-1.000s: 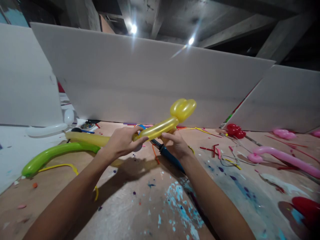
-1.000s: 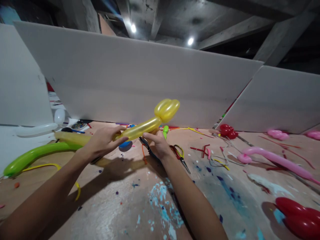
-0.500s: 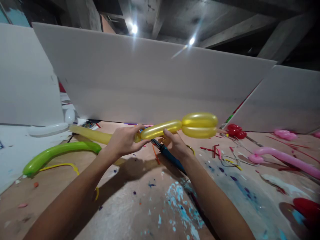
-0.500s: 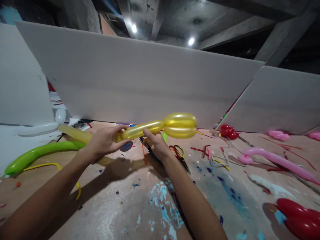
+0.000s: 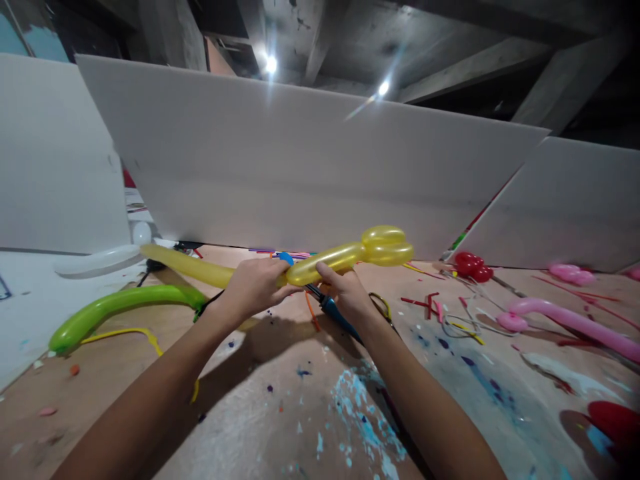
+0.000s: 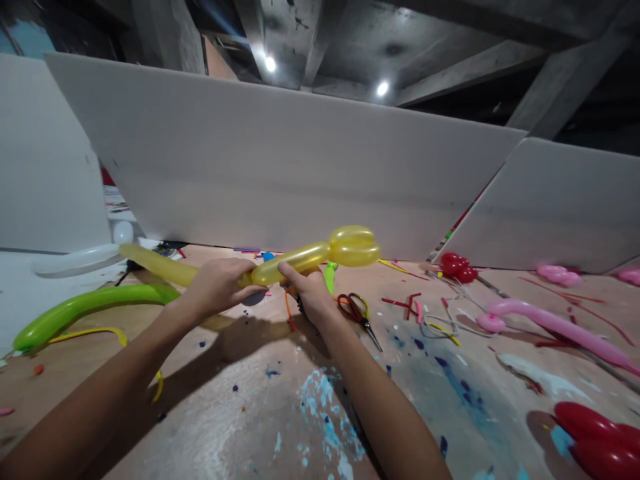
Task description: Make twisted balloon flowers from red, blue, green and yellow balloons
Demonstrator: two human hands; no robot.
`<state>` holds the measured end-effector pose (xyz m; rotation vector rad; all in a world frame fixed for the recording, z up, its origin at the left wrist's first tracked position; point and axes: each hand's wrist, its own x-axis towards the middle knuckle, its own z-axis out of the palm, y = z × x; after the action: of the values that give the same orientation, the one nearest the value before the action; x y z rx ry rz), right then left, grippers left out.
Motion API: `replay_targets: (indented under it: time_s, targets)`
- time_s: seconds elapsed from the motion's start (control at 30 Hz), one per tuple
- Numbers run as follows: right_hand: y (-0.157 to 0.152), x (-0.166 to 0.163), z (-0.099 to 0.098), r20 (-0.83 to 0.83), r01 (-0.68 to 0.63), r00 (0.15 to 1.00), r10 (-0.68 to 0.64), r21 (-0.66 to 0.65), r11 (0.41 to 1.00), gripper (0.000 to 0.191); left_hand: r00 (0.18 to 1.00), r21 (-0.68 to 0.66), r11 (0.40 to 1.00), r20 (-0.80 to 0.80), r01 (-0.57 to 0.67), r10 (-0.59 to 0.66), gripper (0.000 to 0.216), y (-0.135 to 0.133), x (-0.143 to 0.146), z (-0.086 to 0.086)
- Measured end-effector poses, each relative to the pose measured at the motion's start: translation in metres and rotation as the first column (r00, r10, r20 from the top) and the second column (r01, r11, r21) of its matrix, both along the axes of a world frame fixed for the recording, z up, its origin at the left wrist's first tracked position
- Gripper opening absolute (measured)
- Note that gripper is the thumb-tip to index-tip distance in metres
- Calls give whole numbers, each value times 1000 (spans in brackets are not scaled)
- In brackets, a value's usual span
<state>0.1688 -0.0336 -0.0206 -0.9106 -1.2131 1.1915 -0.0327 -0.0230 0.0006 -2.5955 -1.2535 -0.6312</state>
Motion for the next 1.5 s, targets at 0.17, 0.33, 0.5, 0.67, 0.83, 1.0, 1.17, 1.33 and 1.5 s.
replay_targets:
  time_s: [0.17, 0.33, 0.5, 0.67, 0.83, 1.0, 1.17, 1.33, 1.5]
  targets:
    - [2, 1, 8, -137, 103, 985, -103, -10, 995, 28, 999, -41, 998, -4, 39, -39, 31, 0, 0, 2]
    - [5, 6, 13, -221, 103, 967, -128, -123, 987, 29, 996, -58, 996, 62, 62, -59, 27, -3, -1, 6]
    - [4, 6, 14, -203, 96, 973, -113, -92, 991, 27, 989, -140, 987, 133, 76, -57, 23, -9, 2, 7]
    - [-1, 6, 14, -129, 92, 989, -72, 156, 983, 23, 995, -112, 992, 94, 49, -38, 25, -8, 3, 7]
    - [-7, 7, 15, 50, 117, 989, -137, 298, 948, 23, 996, -87, 996, 86, 23, -15, 35, -7, 3, 10]
    - [4, 41, 26, 338, 5, 936, -100, 271, 963, 30, 985, -66, 998, 173, -15, 26, 32, -3, -4, 8]
    - [33, 130, -2, 942, 251, 188, -276, 226, 941, 23, 992, -1, 998, 106, -63, 63, 33, 6, -7, 0]
    - [24, 169, -53, 999, 275, 16, -51, 44, 960, 29, 998, -34, 998, -36, -56, 54, 32, 14, 3, -16]
    - [5, 165, -65, 999, 207, -48, 2, 8, 978, 17, 992, -86, 995, -120, -46, 35, 31, 19, 11, -33]
